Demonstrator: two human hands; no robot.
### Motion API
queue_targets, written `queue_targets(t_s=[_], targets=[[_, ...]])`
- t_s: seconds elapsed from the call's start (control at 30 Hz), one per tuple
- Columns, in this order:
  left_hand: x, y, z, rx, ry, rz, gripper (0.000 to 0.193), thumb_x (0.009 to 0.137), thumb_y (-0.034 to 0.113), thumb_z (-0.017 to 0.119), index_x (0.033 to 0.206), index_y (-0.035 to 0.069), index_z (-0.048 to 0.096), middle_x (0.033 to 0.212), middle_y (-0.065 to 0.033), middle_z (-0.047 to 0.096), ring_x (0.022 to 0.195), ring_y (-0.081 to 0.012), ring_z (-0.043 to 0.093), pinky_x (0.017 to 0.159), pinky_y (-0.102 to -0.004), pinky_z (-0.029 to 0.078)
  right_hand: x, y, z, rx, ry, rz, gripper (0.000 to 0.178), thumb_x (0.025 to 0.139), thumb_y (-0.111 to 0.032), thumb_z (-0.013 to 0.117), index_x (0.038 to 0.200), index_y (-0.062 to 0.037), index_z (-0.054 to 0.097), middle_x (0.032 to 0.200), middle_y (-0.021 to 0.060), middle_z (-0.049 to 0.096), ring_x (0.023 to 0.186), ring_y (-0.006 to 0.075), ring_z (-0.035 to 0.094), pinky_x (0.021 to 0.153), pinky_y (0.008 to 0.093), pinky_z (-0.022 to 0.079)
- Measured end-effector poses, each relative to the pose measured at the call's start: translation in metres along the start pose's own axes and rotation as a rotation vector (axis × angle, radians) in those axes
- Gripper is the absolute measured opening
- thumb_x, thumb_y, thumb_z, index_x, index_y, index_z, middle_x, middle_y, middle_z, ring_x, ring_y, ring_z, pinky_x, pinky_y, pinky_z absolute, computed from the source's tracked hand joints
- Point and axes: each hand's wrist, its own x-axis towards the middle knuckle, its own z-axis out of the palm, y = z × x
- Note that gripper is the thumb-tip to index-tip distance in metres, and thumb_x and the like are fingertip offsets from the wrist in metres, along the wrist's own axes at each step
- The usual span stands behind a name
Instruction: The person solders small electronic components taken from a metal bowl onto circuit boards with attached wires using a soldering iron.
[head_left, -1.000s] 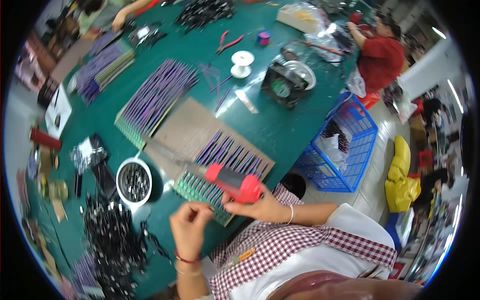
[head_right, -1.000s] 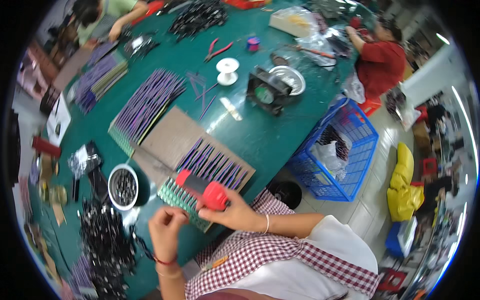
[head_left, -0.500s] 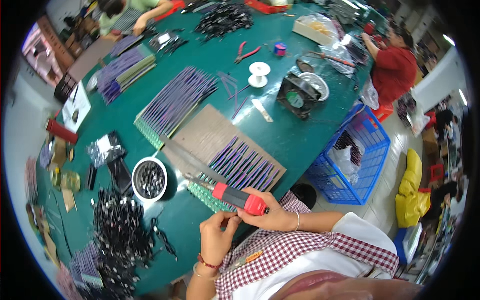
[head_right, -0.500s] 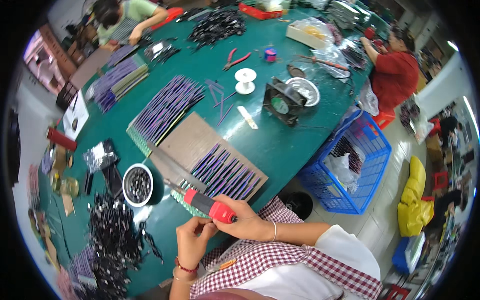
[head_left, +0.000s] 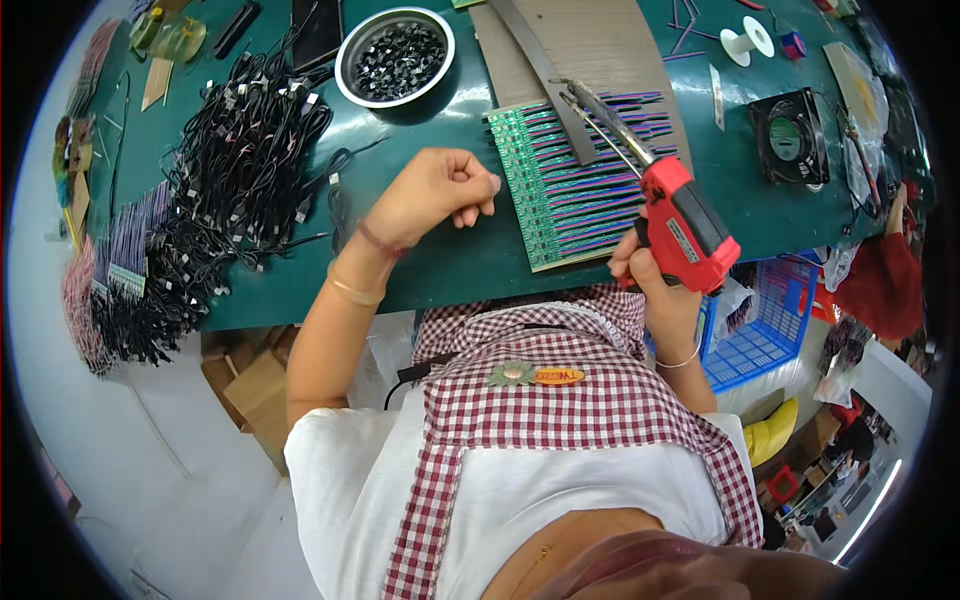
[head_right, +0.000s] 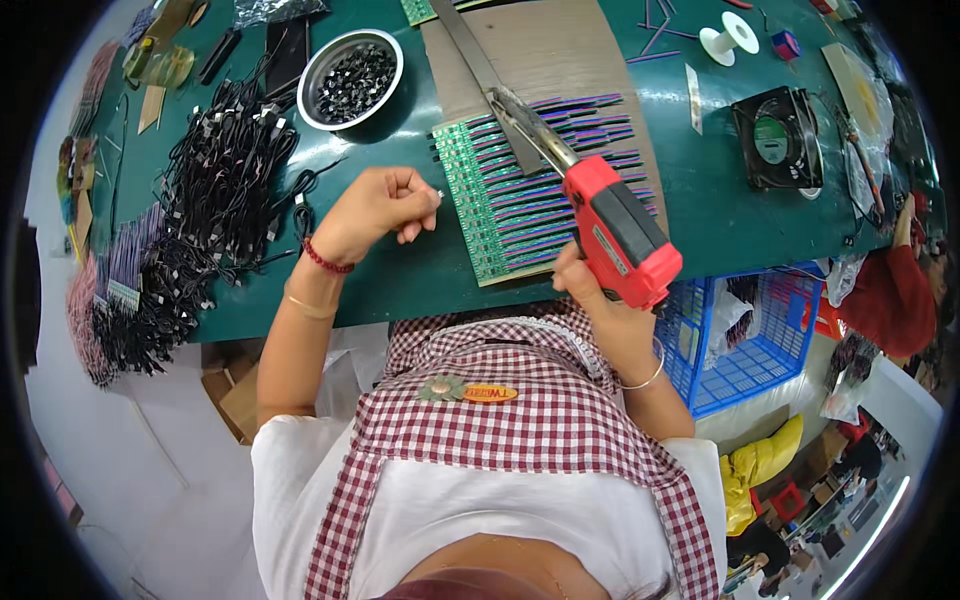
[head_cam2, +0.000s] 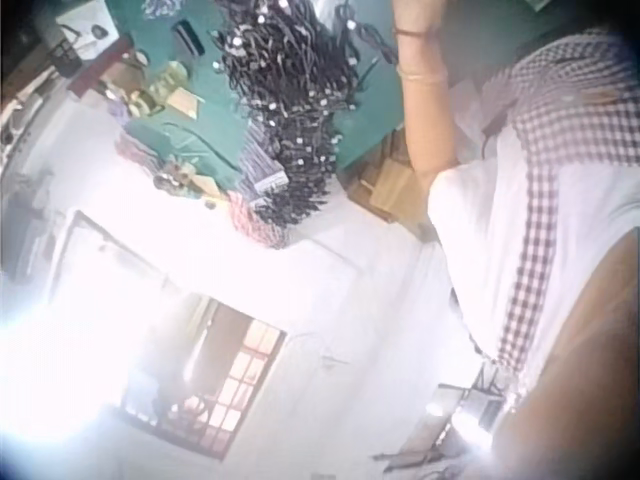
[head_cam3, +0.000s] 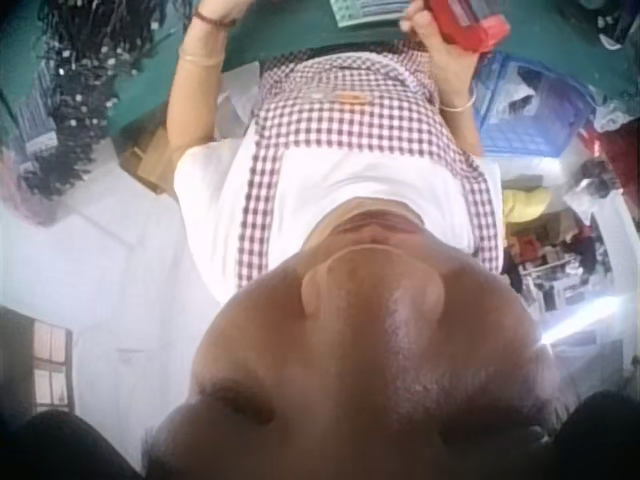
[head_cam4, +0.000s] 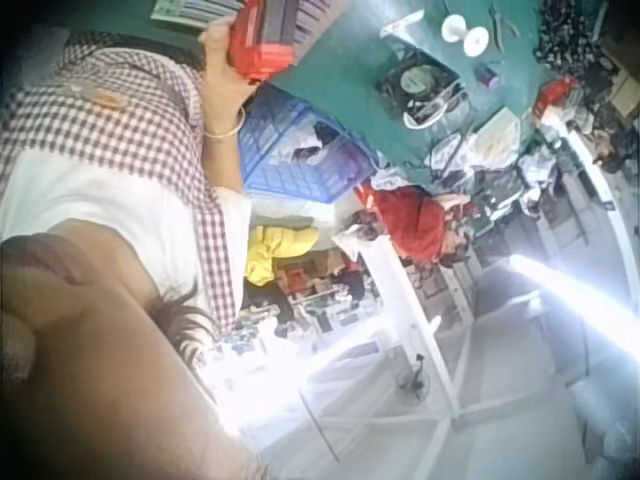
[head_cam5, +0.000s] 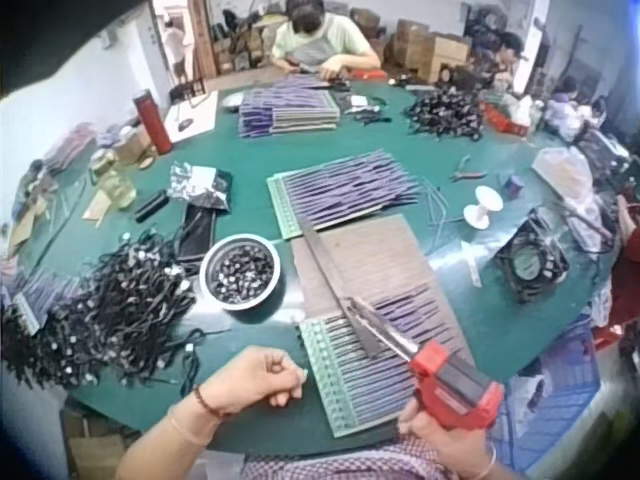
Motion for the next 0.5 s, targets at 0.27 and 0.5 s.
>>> queue_targets(t_s=[0.27, 0.5], targets=[[0.023, 0.001, -0.011, -0.07, -0.015, 0.004, 0.013, 0.081, 0.01, 0.057, 0.076, -0.002, 0.057, 0.069, -0.0064, 0.06, 0.052, -0.0063, 0.051, 0.048, -0.0177, 0.041, -0.018, 0.016, -0.009, 0.017, 0.009, 0.133, 0.024, 0.084, -0.014, 0.059, 0.098, 0.0028, 0.05, 0.062, 0.0045, 0.052, 0.052, 0.0106, 0.049, 0.05, 0.0247, 0.042], [0.029, 0.001, -0.009, -0.008, 0.028, -0.037, 0.014, 0.08, 0.012, 0.059, 0.072, 0.001, 0.057, 0.064, -0.0043, 0.059, 0.048, -0.0053, 0.049, 0.044, -0.0175, 0.039, -0.018, 0.02, -0.006, 0.045, 0.0, 0.179, 0.009, 0.082, -0.007, 0.061, 0.08, 0.0008, 0.056, 0.062, 0.004, 0.055, 0.054, 0.0104, 0.053, 0.05, 0.0237, 0.044]])
